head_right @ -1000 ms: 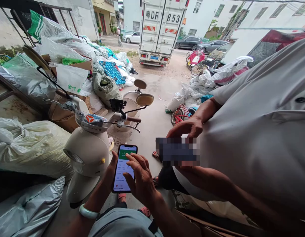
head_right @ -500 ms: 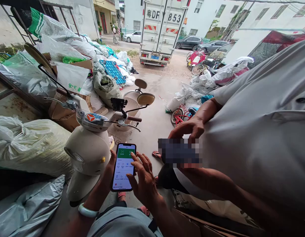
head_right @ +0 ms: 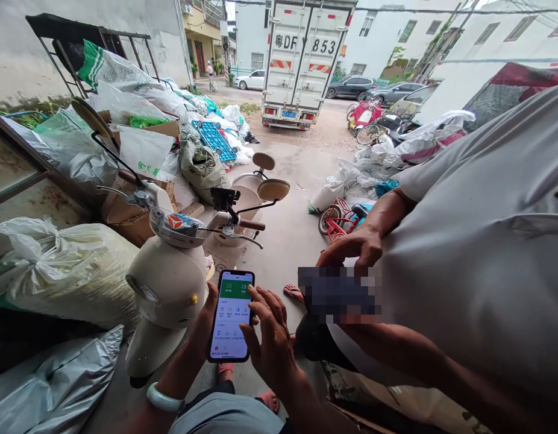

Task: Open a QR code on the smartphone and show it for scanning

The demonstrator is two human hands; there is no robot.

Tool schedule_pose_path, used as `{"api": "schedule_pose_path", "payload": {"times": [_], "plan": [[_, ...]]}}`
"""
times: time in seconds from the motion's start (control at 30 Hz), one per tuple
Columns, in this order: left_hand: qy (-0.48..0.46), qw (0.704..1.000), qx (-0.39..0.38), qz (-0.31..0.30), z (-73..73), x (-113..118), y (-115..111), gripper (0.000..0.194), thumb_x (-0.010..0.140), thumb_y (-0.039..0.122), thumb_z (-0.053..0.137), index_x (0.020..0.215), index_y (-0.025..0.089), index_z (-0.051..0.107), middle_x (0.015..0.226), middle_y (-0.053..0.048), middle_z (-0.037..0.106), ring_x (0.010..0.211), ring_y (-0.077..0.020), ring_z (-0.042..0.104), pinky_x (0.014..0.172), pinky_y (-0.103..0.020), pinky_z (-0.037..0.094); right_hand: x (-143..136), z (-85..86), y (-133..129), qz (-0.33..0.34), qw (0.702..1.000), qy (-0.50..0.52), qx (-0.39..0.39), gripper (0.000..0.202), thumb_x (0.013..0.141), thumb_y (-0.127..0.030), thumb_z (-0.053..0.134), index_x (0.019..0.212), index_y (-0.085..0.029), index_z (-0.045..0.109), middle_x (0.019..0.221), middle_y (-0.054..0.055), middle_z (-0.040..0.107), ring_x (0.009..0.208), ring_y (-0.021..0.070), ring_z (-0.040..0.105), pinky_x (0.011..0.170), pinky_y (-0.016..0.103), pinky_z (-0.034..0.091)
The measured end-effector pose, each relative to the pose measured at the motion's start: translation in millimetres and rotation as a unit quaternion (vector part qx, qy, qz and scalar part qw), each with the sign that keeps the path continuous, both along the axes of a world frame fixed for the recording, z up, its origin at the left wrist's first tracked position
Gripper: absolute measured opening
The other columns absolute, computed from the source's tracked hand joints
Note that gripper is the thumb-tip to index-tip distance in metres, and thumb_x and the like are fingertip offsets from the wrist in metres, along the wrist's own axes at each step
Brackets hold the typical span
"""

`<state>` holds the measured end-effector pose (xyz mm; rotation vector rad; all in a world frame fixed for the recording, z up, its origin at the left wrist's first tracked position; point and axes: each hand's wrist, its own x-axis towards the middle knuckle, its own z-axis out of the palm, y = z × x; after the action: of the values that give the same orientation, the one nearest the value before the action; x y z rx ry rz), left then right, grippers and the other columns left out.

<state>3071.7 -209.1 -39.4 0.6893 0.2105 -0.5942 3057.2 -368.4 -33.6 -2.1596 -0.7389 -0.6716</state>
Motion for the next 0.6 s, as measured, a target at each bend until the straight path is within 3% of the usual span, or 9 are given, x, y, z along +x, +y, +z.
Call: {"api": "schedule_pose_path", "payload": {"times": [0.17, 0.4, 0.6], "plan": [[0.003, 1.0, 0.01, 0.026, 0.0, -0.9, -1.0, 0.084, 0.079, 0.08, 0.033, 0.116, 0.011, 0.063, 0.089, -0.015, 0.074, 0.089, -0.0319, 0.071, 0.074, -0.04, 0.056, -1.1, -1.2, -1.0, 0.015, 1.0, 0.014, 0.006, 0.022, 0.104, -0.032, 0.041, 0.12, -0.017, 0.047, 0.133, 0.015, 0.053, 0.129, 0.0294, 0.044, 0.104, 0.054, 0.039], [-0.004, 0.998, 0.017, 0.053, 0.0, -1.5, -3.2, 0.072, 0.085, 0.072, 0.037, 0.118, 0.013, 0.062, 0.097, -0.012, 0.075, 0.097, -0.0299, 0.068, 0.083, -0.038, 0.053, 0.8, -0.5, 2.6, 0.036, 0.999, 0.014, -0.028, 0.026, 0.105, -0.034, 0.042, 0.122, -0.015, 0.044, 0.138, 0.016, 0.05, 0.135, 0.0302, 0.036, 0.11, 0.056, 0.033], [0.008, 1.0, -0.019, 0.01, 1.4, -0.7, -1.9, 0.086, 0.079, 0.081, 0.031, 0.117, 0.011, 0.062, 0.094, -0.015, 0.074, 0.094, -0.0312, 0.069, 0.082, -0.04, 0.054, 1.0, 1.6, -1.8, 0.018, 1.0, 0.002, -0.012, 0.024, 0.105, -0.034, 0.041, 0.12, -0.016, 0.045, 0.138, 0.016, 0.049, 0.135, 0.0307, 0.037, 0.11, 0.059, 0.031]]}}
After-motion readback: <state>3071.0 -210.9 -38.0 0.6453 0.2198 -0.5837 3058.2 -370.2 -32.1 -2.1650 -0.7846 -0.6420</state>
